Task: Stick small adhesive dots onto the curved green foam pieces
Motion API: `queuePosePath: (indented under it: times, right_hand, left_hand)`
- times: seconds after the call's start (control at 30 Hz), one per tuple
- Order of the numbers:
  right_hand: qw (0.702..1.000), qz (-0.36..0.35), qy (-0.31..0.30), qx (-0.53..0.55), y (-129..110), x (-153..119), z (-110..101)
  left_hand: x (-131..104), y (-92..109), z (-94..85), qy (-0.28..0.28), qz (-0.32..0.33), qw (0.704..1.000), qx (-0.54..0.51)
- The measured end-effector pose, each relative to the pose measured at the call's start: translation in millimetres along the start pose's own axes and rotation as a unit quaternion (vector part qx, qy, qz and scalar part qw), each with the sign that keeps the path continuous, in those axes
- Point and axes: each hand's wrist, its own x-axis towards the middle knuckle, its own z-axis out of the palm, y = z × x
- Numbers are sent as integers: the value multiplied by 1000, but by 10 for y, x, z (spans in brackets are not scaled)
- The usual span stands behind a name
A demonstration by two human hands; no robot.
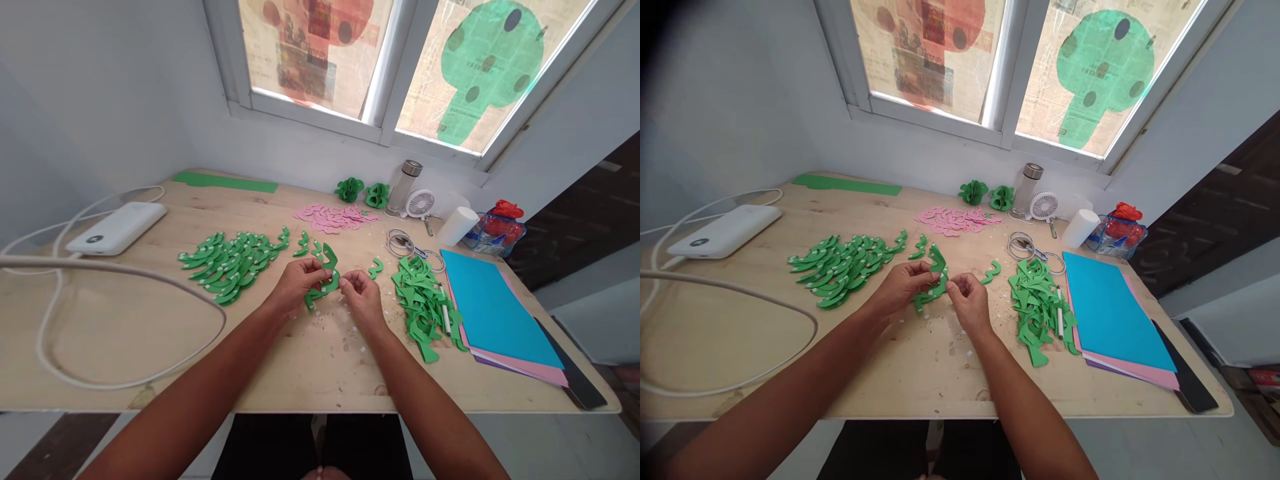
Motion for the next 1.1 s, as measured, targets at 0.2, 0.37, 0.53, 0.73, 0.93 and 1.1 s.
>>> queuePosePath:
  times: [0.2, 0.37, 0.53, 0.73, 0.93, 1.1]
  right_hand:
    - [958, -187, 59, -211, -81, -58, -33]
    - [935, -213, 48, -278, -50, -58, -39]
    - [933, -207, 52, -290, -19, -45, -55]
    - [935, -194, 49, -292, -30, -49, -59]
    - [935, -173, 52, -305, -34, -48, -65]
    - [937, -163, 58, -305, -31, -41, -68]
  left_hand:
    - [-28, -31, 58, 15, 29, 999, 12]
    - [-34, -79, 72, -2, 22, 1000, 12]
    - [-6, -99, 38, -46, -20, 999, -9]
    - [29, -134, -11, -67, -41, 997, -2]
    - [-20, -80, 9, -73, -26, 996, 35]
    - [-60, -22, 45, -64, -23, 996, 51]
